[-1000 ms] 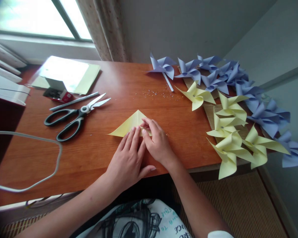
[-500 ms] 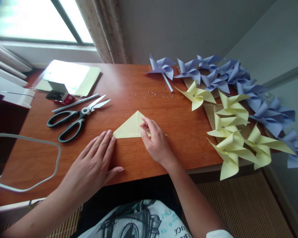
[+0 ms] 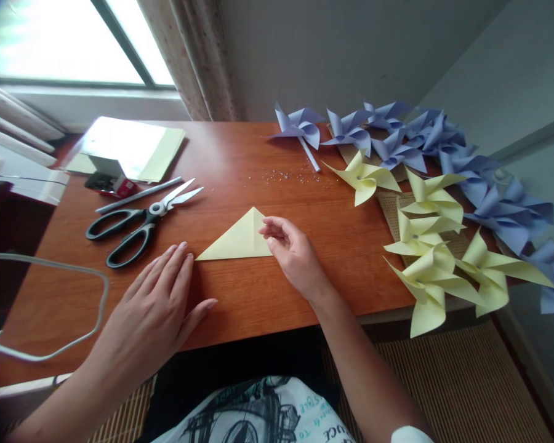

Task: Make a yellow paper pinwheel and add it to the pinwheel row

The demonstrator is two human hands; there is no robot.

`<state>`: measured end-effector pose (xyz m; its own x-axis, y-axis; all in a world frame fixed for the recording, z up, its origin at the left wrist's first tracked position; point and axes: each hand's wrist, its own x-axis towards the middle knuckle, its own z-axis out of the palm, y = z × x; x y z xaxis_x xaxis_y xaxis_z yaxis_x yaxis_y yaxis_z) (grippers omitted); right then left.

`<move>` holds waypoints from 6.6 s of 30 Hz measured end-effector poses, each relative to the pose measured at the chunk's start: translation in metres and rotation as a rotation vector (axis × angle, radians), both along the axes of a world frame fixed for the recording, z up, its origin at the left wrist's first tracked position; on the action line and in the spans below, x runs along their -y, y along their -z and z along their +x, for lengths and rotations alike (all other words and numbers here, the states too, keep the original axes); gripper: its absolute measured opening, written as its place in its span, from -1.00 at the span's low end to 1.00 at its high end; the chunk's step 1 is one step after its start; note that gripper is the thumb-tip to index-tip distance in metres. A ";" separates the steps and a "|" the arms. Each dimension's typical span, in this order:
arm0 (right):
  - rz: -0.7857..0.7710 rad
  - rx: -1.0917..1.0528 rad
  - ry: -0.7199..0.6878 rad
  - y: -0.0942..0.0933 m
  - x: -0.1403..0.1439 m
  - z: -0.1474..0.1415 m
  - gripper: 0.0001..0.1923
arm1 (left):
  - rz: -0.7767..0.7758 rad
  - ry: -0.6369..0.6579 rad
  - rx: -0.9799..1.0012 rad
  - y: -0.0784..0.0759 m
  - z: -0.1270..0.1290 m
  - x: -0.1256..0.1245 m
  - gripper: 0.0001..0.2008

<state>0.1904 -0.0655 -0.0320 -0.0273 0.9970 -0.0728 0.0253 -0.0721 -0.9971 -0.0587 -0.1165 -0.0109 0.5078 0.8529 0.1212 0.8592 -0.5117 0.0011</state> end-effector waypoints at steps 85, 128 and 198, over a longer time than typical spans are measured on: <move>0.783 0.756 -0.059 -0.023 -0.056 -0.018 -0.60 | -0.768 -0.247 1.490 -0.017 0.058 -0.105 -0.73; 0.283 0.253 -0.122 -0.034 -0.054 -0.009 -0.84 | -0.450 -0.146 1.218 -0.012 0.049 -0.110 -0.86; 0.139 0.180 -0.199 -0.033 -0.057 -0.004 -0.88 | -0.681 -0.088 1.127 -0.016 0.045 -0.108 -0.79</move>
